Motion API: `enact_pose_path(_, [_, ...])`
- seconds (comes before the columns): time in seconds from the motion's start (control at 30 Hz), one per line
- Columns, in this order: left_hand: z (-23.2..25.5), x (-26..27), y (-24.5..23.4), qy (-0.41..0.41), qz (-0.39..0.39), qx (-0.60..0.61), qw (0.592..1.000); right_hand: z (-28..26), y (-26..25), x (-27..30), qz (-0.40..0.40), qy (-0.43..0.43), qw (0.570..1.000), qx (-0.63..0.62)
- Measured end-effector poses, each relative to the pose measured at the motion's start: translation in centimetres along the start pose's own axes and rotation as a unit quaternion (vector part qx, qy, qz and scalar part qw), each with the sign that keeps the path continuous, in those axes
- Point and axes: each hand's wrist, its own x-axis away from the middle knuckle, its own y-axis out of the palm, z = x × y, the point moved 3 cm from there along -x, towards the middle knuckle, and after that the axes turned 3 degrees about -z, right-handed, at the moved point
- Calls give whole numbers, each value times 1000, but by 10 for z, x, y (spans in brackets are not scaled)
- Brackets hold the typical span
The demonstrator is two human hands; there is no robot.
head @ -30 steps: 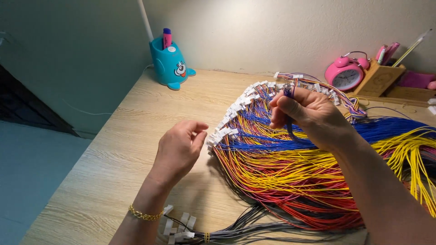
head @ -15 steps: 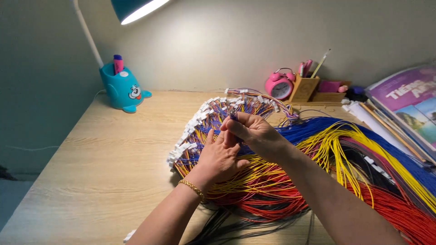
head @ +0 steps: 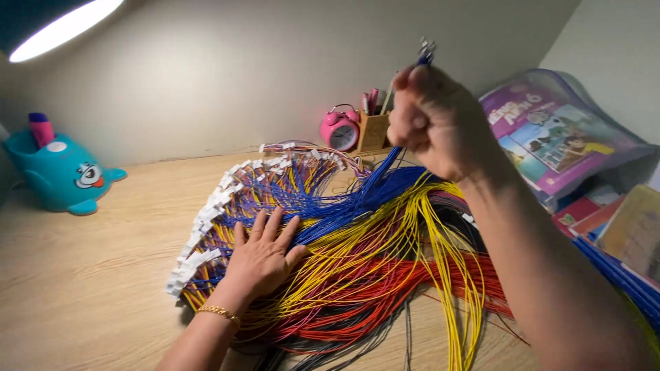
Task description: Manually assembling a complex wire harness by inserting individual colored wires into plastic connectors at a desk.
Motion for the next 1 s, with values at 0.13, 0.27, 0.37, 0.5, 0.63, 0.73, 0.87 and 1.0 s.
enact_pose_path(0.13, [2, 0, -2, -5, -17, -3, 1000, -60, -33, 9, 51, -31, 998, 26])
enact_pose_path(0.27, [0, -3, 0, -15, -26, -12, 999, -109, -79, 33, 135, -61, 964, 222])
enact_pose_path(0.37, [0, -3, 0, -22, -32, -18, 999, -127, -126, 52, 109, -72, 954, 270])
enact_pose_path(0.5, [-1, -5, 2, -32, -35, -23, 999, -133, -133, 72, 127, -78, 958, 244])
enact_pose_path(0.63, [-1, -6, -2, -28, -47, -29, 998, -122, -63, 78, 108, -65, 965, 228])
enact_pose_path(0.73, [12, -8, -9, -1, -21, -3, 1000, -102, -37, 95, 62, -61, 986, 140])
enact_pose_path(0.87, [60, 15, -29, 165, 104, 75, 978, -77, -1, 123, -8, -42, 998, 37])
enact_pose_path(1.0, [105, 52, -37, 327, 152, 223, 906, -61, 31, 154, -14, -7, 999, 34])
